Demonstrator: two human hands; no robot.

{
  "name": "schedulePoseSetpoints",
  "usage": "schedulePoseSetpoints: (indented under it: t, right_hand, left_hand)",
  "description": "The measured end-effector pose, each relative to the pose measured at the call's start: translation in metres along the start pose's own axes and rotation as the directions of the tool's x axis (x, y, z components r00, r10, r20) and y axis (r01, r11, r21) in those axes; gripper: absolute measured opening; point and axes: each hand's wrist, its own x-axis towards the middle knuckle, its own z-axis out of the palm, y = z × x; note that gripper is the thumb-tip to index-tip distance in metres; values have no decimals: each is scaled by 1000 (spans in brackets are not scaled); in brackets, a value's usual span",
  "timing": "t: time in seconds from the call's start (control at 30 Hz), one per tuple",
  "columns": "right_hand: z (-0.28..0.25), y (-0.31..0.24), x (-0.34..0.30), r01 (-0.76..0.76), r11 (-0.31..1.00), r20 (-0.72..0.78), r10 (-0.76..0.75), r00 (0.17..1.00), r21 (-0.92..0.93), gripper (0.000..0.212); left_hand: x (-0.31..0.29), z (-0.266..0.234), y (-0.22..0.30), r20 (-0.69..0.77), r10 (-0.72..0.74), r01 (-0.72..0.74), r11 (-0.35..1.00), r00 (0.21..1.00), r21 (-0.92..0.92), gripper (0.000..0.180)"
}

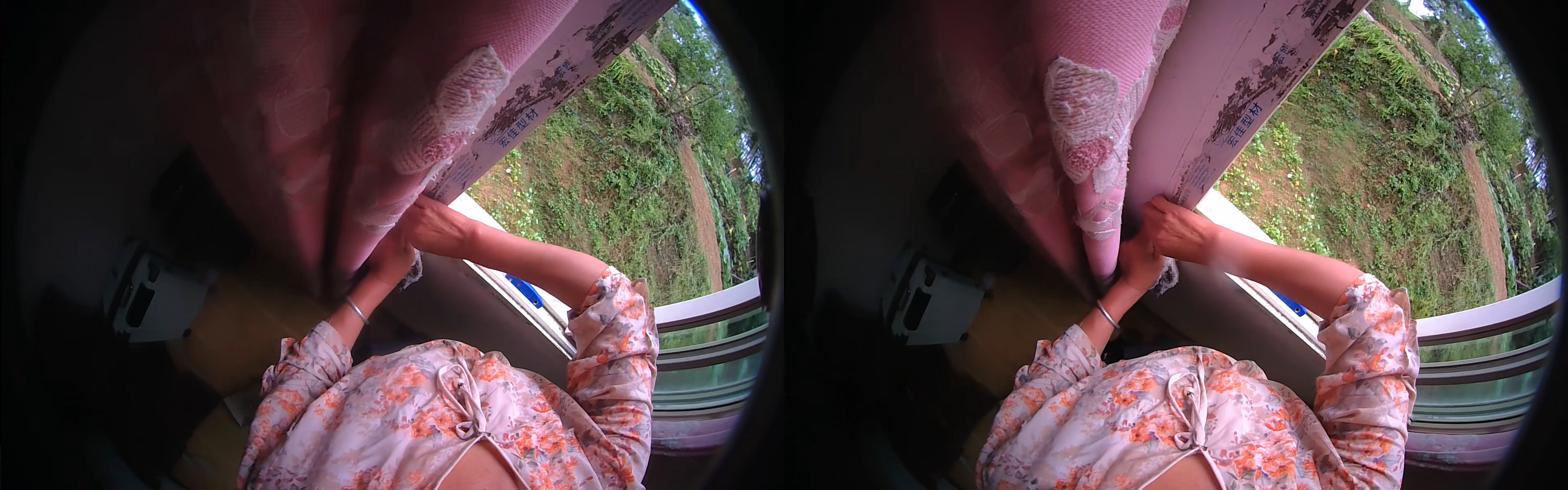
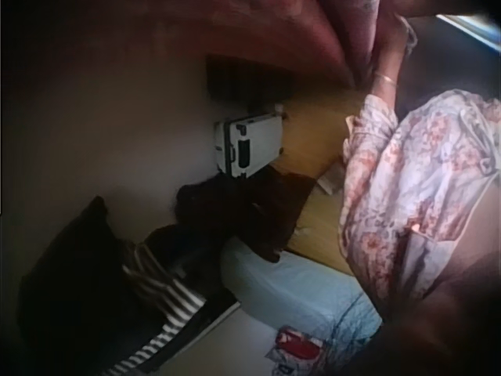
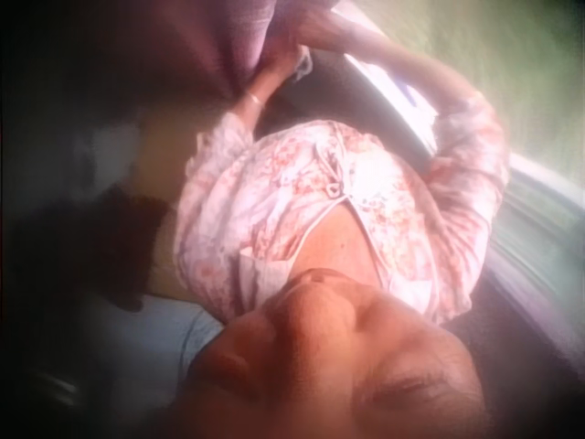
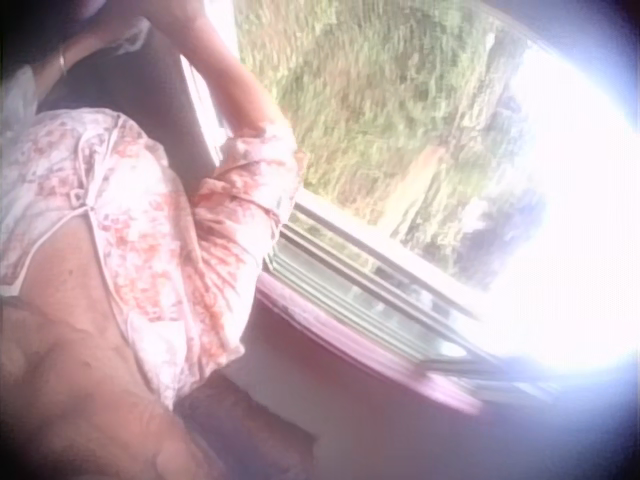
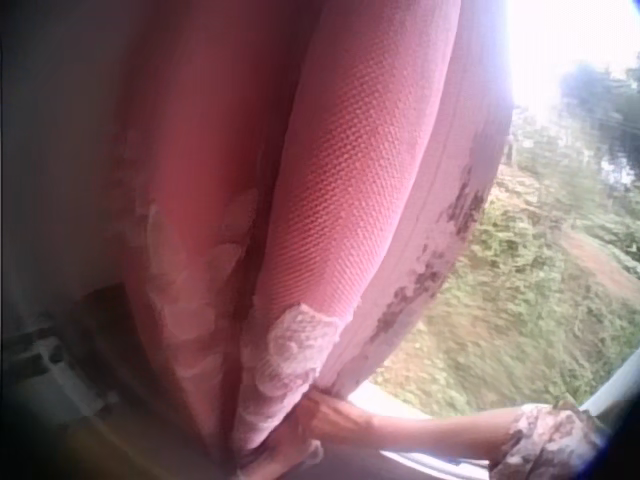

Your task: The person cleans a window frame using a cloth and a scraper. They wipe the frame and sills, scrape off debris, and remove a piece of tape from the frame. The person also briefly handles a plastic bag and a backpack.

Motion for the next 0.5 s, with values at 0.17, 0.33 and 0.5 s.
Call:
schedulePoseSetpoints:
  t: [0.17, 0.33, 0.5]
  right_hand:
    - [4, 5, 6, 26, 996, -92, -18, 996, 91, 16]
    - [-29, 13, -3, 81, 994, -114, -89, 989, -73, 16]
    - [-43, 38, -3, 62, 993, -55, -68, 996, -101, 16]
  left_hand:
    - [-4, -1, -7, -46, 29, -28, 999, 998, 33, 31]
    - [-4, 2, -8, -72, 19, -16, 999, 997, 38, 37]
    - [3, -10, 7, -154, 63, -54, 997, 986, 60, 37]
